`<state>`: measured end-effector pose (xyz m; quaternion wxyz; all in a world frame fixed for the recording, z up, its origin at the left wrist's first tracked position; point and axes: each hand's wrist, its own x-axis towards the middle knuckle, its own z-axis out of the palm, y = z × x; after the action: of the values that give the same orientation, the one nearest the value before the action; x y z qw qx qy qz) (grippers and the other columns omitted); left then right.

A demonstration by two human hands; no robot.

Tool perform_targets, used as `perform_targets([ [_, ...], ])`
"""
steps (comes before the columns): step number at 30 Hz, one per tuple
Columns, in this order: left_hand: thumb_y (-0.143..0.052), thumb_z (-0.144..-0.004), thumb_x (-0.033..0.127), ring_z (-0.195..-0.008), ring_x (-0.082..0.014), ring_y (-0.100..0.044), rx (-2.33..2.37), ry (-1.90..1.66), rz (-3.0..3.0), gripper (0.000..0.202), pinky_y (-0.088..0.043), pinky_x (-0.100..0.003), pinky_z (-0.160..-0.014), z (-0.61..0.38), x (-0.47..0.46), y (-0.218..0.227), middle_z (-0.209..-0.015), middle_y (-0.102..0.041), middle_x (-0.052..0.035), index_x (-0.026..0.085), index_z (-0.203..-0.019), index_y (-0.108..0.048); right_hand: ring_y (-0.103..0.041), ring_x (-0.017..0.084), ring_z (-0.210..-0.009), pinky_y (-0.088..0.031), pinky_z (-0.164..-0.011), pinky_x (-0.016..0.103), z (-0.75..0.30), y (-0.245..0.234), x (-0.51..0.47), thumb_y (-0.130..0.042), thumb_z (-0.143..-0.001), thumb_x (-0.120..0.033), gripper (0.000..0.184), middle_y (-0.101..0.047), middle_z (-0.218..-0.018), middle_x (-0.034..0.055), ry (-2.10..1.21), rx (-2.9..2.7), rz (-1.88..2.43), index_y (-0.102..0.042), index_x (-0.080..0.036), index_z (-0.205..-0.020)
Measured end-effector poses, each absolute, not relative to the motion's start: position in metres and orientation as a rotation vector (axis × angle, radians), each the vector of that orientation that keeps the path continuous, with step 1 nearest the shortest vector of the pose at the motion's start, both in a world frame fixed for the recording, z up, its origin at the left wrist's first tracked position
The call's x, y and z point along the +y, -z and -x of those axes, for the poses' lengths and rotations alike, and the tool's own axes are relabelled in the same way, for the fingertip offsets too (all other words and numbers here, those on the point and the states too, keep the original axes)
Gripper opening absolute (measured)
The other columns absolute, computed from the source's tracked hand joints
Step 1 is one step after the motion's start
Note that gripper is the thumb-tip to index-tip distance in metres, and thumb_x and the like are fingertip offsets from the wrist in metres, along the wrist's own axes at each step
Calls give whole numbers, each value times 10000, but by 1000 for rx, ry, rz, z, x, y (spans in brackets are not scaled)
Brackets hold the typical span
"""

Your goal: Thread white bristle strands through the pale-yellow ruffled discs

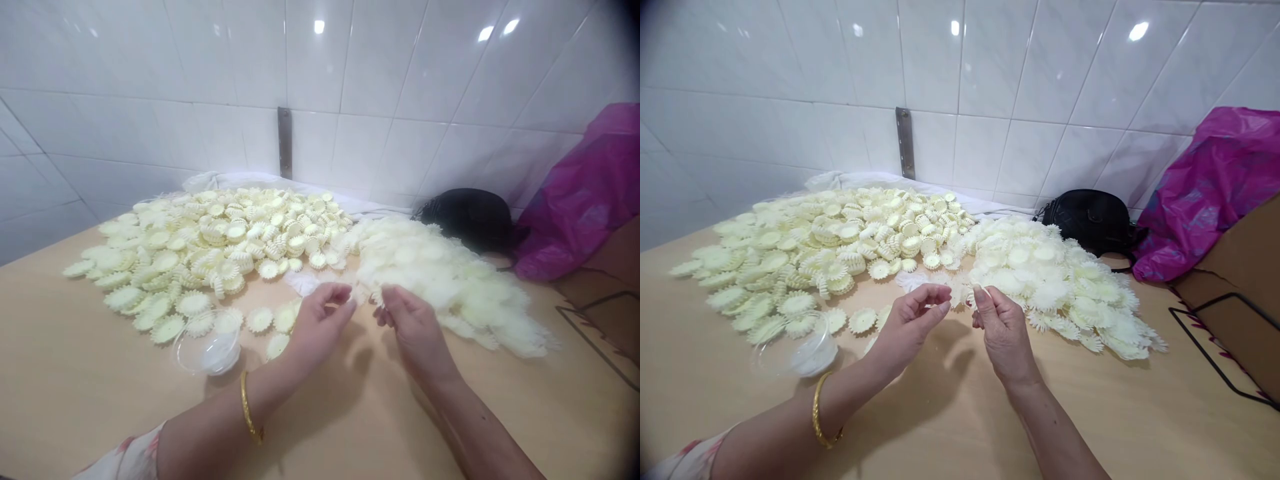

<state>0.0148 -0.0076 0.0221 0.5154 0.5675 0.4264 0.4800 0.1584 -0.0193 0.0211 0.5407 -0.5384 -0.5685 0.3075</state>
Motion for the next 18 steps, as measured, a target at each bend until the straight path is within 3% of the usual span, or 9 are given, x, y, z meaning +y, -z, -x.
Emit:
perform_targets([
  [3, -502, -808, 362, -804, -145, -527, 945, -1132, -1393, 233, -430, -288, -756, -16, -9, -24, -814, -586, -42, 154, -812, -608, -465, 126, -546, -379, -536, 244, -156, -20, -22, -475, -838, -413, 326, -472, -541, -24, -498, -1504, 1313, -521, -188, -605],
  [5, -478, -818, 388, -764, -143, -539, 888, -1068, -1323, 275, -442, -298, -740, -16, -9, -23, -781, -586, -45, 146, -776, -601, -531, 157, -655, -429, -610, 274, -152, -17, -23, -521, -820, -358, 200, -567, -693, 10, -360, -1622, 1287, -623, -190, -855],
  [8, -537, -784, 376, -649, -111, -529, 838, -1009, -1131, 244, -447, -294, -702, -14, -6, -19, -683, -558, -15, 144, -719, -575, -565, 198, -806, -460, -743, 348, -149, -12, -23, -557, -799, -286, 328, -596, -873, 49, -273, -1736, 1278, -568, -217, -1119],
  [14, -649, -700, 339, -634, -105, -537, 763, -993, -958, 223, -438, -275, -689, -11, -1, -16, -651, -547, -8, 129, -680, -579, -401, 232, -1191, -363, -973, 404, -150, -13, -25, -459, -842, -221, 433, -432, -1271, 89, -281, -1889, 1048, -432, -248, -1274],
  [16, -670, -678, 334, -646, -107, -539, 698, -960, -919, 225, -437, -262, -685, -14, -3, -18, -661, -557, -15, 121, -709, -603, -412, 217, -1184, -370, -968, 391, -148, -12, -26, -390, -880, -226, 398, -429, -1277, 91, -332, -1912, 992, -430, -246, -1276],
  [18, -632, -706, 373, -658, -111, -541, 612, -931, -869, 258, -440, -260, -684, -20, -8, -20, -684, -568, -27, 119, -744, -613, -501, 204, -1064, -434, -885, 363, -147, -9, -25, -368, -895, -250, 335, -505, -1158, 101, -360, -1875, 1033, -498, -226, -1203],
])
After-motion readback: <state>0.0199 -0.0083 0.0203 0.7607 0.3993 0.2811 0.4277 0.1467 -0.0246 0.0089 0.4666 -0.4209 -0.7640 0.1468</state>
